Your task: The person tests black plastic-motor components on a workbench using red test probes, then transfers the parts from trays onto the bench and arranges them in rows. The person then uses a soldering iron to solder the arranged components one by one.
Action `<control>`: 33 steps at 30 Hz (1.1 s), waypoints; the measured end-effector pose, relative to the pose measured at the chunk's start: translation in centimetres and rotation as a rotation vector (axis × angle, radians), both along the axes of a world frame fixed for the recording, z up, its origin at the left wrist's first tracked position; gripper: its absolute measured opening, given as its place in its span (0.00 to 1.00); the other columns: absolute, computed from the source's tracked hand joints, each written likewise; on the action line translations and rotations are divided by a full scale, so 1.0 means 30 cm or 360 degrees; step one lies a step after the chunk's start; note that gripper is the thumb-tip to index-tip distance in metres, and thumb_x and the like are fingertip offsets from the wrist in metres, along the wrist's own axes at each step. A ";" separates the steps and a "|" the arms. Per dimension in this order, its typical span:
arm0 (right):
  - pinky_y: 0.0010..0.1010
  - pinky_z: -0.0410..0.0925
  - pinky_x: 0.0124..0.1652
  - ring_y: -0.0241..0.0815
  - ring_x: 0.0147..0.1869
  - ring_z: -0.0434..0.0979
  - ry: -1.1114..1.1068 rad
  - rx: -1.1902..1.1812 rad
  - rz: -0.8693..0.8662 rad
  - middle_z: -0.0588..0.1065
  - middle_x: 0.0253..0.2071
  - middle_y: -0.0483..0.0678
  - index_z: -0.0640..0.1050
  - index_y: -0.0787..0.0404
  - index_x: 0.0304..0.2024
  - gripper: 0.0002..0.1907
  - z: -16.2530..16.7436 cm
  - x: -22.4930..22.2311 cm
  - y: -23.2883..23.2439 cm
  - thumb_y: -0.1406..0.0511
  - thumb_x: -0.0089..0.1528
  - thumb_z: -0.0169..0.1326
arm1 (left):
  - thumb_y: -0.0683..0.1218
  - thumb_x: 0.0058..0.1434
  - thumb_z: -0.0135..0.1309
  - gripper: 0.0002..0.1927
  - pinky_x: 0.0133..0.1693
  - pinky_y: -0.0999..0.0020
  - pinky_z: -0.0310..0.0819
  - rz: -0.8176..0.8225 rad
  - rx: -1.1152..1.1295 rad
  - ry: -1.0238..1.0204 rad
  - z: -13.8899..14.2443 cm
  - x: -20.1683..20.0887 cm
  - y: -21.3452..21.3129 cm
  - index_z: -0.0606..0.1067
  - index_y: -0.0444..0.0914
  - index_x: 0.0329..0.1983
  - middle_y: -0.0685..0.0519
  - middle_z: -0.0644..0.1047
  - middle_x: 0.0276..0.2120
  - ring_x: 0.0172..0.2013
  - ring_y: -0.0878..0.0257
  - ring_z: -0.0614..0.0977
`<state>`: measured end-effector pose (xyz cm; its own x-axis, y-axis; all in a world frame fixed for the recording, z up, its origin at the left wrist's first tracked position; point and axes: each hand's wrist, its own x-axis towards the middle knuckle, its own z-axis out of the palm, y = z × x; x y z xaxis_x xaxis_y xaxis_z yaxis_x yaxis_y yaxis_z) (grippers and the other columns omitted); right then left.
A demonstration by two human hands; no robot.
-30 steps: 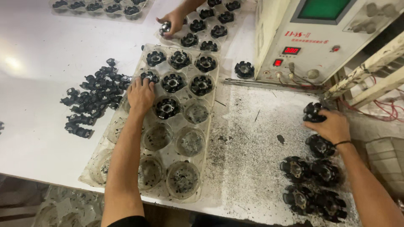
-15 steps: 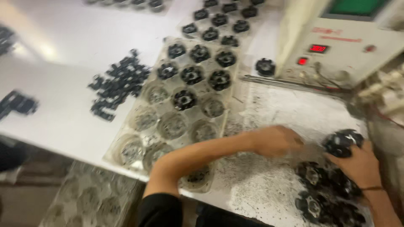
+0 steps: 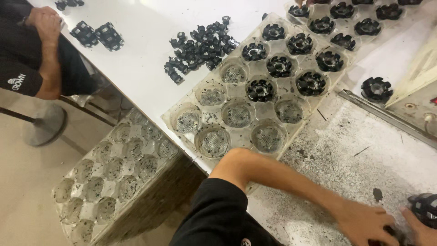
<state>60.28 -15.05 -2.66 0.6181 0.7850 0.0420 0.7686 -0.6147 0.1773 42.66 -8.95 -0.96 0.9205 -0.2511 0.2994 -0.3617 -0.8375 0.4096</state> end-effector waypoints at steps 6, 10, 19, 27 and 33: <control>0.34 0.76 0.41 0.45 0.41 0.82 0.0216 -0.0342 0.0019 0.80 0.39 0.52 0.84 0.59 0.49 0.29 0.052 -0.003 0.067 0.53 0.49 0.73 | 0.65 0.57 0.62 0.32 0.54 0.49 0.74 0.0336 -0.0278 -0.0171 0.085 -0.151 -0.162 0.70 0.46 0.58 0.38 0.65 0.61 0.60 0.42 0.71; 0.32 0.76 0.39 0.43 0.38 0.84 0.0816 -0.0117 0.0249 0.82 0.37 0.51 0.84 0.60 0.50 0.29 0.297 -0.058 0.128 0.56 0.49 0.74 | 0.64 0.56 0.63 0.30 0.54 0.50 0.75 0.0340 -0.0160 -0.0165 0.103 -0.123 -0.106 0.71 0.44 0.54 0.38 0.66 0.61 0.59 0.42 0.72; 0.39 0.72 0.55 0.47 0.57 0.74 0.0870 0.1038 0.1643 0.74 0.52 0.54 0.83 0.60 0.43 0.27 0.430 -0.623 0.615 0.52 0.48 0.74 | 0.60 0.53 0.66 0.26 0.53 0.51 0.79 0.0486 -0.0215 -0.0145 0.191 -0.424 0.060 0.74 0.41 0.47 0.37 0.67 0.62 0.59 0.42 0.74; 0.38 0.72 0.52 0.50 0.53 0.76 0.0920 0.0988 0.1796 0.76 0.51 0.52 0.82 0.61 0.49 0.29 0.417 -0.602 0.687 0.55 0.48 0.72 | 0.57 0.50 0.68 0.22 0.53 0.52 0.82 0.0935 -0.0045 -0.0637 0.351 -0.774 0.469 0.77 0.39 0.40 0.37 0.68 0.62 0.59 0.41 0.75; 0.41 0.73 0.51 0.53 0.55 0.78 0.0970 0.0865 0.1805 0.76 0.54 0.57 0.83 0.64 0.40 0.28 0.460 -0.601 0.722 0.53 0.46 0.74 | 0.53 0.46 0.73 0.27 0.59 0.44 0.66 0.1965 0.0207 -0.0405 0.302 -1.093 1.005 0.78 0.36 0.45 0.31 0.65 0.63 0.61 0.32 0.68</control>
